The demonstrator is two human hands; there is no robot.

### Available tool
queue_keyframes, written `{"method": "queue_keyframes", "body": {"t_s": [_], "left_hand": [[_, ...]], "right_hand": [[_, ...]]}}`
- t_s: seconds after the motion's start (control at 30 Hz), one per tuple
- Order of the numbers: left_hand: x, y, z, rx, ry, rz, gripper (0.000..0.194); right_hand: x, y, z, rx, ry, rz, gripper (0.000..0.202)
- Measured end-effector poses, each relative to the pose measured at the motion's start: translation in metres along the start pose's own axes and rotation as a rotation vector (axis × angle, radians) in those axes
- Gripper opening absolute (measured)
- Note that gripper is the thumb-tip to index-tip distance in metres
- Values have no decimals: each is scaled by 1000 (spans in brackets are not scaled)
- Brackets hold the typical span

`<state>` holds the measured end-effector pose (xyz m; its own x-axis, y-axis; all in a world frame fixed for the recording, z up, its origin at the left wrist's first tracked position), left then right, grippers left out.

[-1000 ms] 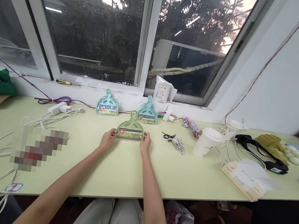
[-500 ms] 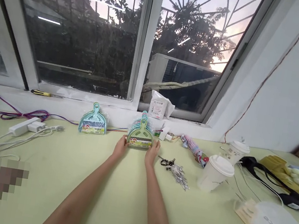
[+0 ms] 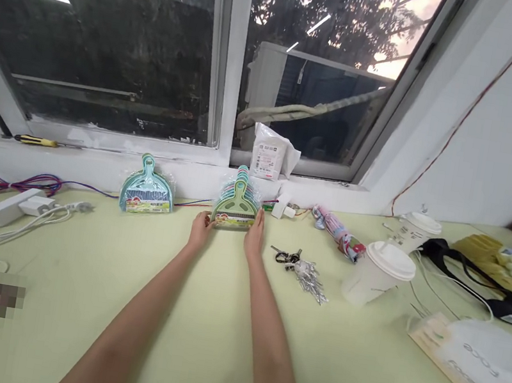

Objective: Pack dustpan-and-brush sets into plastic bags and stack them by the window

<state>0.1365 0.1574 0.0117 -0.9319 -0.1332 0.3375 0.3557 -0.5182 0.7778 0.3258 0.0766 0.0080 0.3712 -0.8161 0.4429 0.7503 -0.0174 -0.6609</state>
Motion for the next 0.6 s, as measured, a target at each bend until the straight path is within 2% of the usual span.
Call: {"method": "queue_keyframes", "body": {"t_s": [0.27,0.47,0.6], "left_hand": [[-9,-11,3,-31,-45,-22,35],[-11,-17,1,29,-77,-78,41],[-2,-11,-8,35,-33,-48,61]], "right_hand": [[-5,4,3,-24,1,22,76],[-3,3,2,22,16,19,76],[16,-12,-4,110,184,1,74]]}}
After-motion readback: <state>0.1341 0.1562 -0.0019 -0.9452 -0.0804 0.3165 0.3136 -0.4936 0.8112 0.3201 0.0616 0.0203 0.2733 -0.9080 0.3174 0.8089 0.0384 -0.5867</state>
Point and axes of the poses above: each hand's wrist, its own z-axis towards the middle knuckle, its own x-axis out of the back of the hand, y = z × x, the point moved 3 cm from there along z, towards the middle knuckle, and after that the axes turned 7 degrees about y, right-handed, at the moved point
